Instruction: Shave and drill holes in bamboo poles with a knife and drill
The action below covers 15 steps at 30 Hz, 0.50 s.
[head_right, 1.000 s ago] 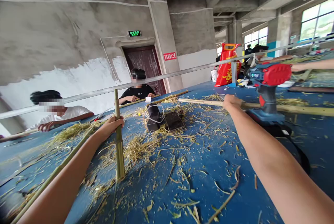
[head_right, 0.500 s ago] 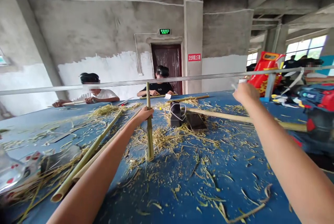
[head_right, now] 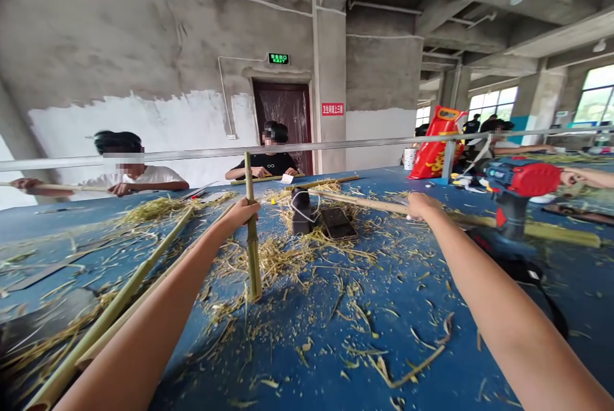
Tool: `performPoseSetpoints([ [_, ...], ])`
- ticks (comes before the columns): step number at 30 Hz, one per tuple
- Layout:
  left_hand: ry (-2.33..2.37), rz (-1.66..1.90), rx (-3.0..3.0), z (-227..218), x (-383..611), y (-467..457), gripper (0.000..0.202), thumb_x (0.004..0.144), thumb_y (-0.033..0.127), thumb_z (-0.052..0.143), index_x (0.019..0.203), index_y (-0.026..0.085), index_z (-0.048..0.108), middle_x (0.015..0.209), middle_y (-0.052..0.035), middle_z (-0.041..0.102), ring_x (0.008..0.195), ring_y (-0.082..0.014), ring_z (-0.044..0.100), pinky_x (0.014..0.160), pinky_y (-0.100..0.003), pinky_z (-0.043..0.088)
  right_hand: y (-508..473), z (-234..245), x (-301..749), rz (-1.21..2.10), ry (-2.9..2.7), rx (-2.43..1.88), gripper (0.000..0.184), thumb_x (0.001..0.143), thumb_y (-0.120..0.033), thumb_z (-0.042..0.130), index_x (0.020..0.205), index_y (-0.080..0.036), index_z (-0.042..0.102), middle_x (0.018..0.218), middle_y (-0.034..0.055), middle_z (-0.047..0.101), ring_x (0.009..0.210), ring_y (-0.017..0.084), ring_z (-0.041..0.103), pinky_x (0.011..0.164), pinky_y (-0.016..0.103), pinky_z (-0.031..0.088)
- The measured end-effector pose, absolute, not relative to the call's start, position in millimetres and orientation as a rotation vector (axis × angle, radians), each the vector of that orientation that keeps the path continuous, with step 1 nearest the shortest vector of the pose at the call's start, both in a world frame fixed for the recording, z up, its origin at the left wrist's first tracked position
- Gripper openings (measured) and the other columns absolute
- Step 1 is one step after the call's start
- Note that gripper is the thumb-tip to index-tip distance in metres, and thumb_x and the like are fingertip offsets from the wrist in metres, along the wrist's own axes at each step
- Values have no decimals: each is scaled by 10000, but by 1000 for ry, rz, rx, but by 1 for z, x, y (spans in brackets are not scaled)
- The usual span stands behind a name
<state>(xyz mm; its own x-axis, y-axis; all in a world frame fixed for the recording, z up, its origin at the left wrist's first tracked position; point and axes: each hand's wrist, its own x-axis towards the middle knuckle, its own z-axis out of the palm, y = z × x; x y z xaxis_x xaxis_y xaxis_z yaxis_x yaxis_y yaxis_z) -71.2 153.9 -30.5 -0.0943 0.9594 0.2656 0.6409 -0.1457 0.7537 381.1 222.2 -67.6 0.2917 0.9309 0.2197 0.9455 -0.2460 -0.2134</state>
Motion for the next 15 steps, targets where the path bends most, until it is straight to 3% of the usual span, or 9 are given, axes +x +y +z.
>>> performPoseSetpoints([
  [3,1741,1112,1809,-28,-70,150,184,680,245,509,532,167,431,432,25,429,386,-78,371,390,-216,288,225,-51,390,-183,-1716,-2286,217,647,-171,649,854,-115,625,961,192,592,919,295,559,701,356,409],
  [7,1762,1092,1813,-28,-69,149,210,724,245,492,539,155,450,448,22,441,395,-71,379,399,-212,304,221,-44,400,-209,-1698,-2270,303,732,-216,576,1004,-85,575,997,229,553,926,302,545,669,342,379],
  [11,1815,1056,1789,-30,-70,155,211,788,254,491,620,127,495,509,30,470,415,-59,401,409,-200,332,219,-47,407,-189,-1761,-2209,301,690,-273,643,946,-139,562,932,158,581,846,257,558,640,302,382],
  [15,1836,1046,1765,-34,-73,162,222,836,325,483,829,113,545,685,16,541,538,-61,488,498,-209,428,205,-20,388,-353,-1822,-2024,258,715,-389,611,826,-168,538,818,103,588,742,213,548,599,283,387],
])
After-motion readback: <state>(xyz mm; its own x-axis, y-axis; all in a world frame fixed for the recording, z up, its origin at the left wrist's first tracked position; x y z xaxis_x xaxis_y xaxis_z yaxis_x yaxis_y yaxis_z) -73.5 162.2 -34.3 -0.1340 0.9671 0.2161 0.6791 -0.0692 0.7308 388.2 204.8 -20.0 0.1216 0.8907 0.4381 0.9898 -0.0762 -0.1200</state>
